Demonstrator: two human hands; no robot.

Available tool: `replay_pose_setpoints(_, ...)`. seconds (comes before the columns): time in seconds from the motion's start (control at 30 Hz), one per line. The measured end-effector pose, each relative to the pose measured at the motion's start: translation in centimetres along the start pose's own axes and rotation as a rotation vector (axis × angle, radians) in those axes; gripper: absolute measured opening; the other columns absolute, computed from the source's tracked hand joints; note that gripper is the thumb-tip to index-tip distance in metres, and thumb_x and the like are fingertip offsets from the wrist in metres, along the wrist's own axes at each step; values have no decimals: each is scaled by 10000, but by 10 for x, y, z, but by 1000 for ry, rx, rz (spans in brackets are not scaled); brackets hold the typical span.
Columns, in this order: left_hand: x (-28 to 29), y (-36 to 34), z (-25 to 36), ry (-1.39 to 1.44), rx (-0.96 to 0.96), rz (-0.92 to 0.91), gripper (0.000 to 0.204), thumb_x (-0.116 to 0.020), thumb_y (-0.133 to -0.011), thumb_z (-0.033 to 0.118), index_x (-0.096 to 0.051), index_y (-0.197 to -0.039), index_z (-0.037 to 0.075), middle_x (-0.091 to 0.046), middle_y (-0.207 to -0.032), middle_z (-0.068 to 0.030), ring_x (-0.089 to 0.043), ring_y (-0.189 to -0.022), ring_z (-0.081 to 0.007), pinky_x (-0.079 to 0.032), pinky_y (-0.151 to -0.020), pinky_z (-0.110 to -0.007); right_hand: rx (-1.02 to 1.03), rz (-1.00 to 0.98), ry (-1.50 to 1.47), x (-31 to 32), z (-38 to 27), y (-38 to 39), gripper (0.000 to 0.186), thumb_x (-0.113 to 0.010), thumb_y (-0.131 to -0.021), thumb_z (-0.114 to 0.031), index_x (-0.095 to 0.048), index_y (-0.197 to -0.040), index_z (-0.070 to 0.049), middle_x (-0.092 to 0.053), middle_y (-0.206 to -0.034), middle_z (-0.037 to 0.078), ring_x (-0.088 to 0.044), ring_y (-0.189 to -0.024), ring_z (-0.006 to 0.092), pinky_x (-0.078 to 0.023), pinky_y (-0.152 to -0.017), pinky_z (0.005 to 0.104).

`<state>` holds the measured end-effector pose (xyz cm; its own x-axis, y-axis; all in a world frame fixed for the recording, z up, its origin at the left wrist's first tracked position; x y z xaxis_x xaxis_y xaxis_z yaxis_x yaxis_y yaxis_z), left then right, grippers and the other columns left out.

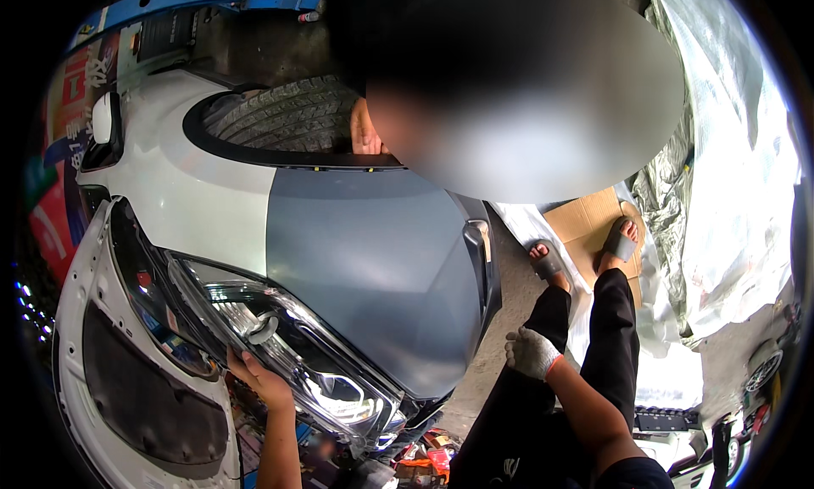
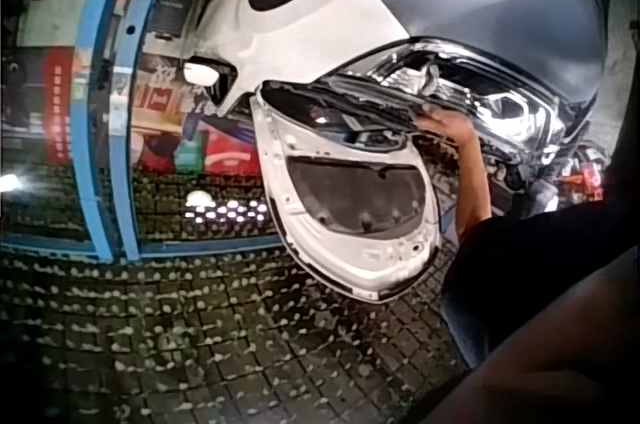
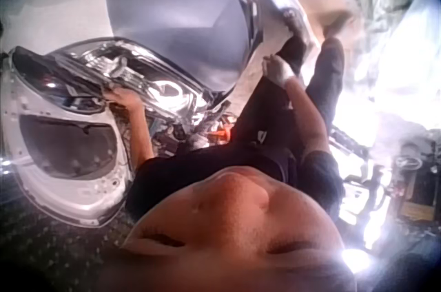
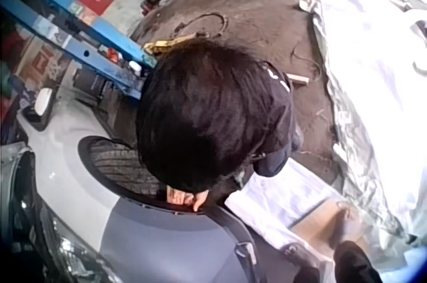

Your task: The person selects a screwdriver and a screw from a bin of hardware in a garage. They then walk to a white car and, with the help of a coworker, align and secure a front bumper to the vehicle using the screwdriver and screws.

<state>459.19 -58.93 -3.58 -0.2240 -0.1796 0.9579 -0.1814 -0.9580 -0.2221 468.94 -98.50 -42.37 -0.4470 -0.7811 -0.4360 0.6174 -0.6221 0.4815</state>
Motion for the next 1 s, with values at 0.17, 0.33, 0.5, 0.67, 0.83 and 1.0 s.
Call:
replay_pose_setpoints(0.17, -3, 1, 5, 68, 38, 0, 662, -387, -999, 456, -286, -1388, -70, -314, -1389, -244, -373, -1256, -310, -279, -1078, -409, 6, -3, -4, -4, 0, 2, 314, -499, -959, -365, -521, -1047, -64, -578, -859, 95, -538, -761, 241, -462, -734, 350)
replay_pose_setpoints(0.33, -3, 0, 3, 72, 4, 9, 649, -382, -1004, 443, -286, -1385, -74, -321, -1373, -244, -374, -1247, -306, -282, -1074, -407, 21, 0, 9, -2, -1, 1, 311, -514, -951, -362, -529, -1037, -63, -579, -857, 92, -534, -761, 236, -460, -732, 347)
replay_pose_setpoints(0.5, -1, -1, -1, 43, -27, 16, 626, -374, -1011, 417, -282, -1386, -76, -316, -1375, -243, -365, -1255, -309, -271, -1082, -407, 18, -28, -4, 0, 0, -1, 303, -521, -948, -358, -534, -1024, -65, -582, -854, 88, -539, -757, 229, -464, -725, 342)
replay_pose_setpoints(0.67, -3, 0, 2, 37, -25, 23, 617, -374, -1014, 403, -283, -1385, -81, -317, -1371, -243, -357, -1264, -315, -260, -1088, -412, 29, -10, 2, -3, 0, 1, 304, -511, -954, -359, -530, -1025, -63, -580, -849, 88, -541, -747, 228, -465, -718, 337)
replay_pose_setpoints(0.83, 0, -1, 0, -11, -47, 14, 624, -374, -1013, 406, -282, -1385, -86, -316, -1369, -248, -358, -1267, -320, -255, -1090, -413, 30, 2, 22, -4, 0, 1, 316, -501, -959, -370, -523, -1032, -64, -577, -844, 88, -540, -740, 228, -462, -711, 337)
replay_pose_setpoints(1.0, -2, -1, -1, 8, -44, 5, 626, -371, -1015, 405, -275, -1387, -89, -310, -1370, -246, -358, -1268, -317, -254, -1091, -414, 31, 7, 20, -5, 0, 1, 309, -494, -962, -367, -527, -1027, -67, -577, -836, 86, -539, -730, 228, -461, -702, 336)
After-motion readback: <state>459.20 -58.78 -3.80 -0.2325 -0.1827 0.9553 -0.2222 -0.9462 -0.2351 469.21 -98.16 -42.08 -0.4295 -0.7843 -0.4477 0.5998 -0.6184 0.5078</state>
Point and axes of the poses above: each hand's wrist, its own y-axis away from the middle knuckle, its own x-axis out of the back of the hand, z = x × y, the point moved 5 cm from there along -y, towards the middle knuckle
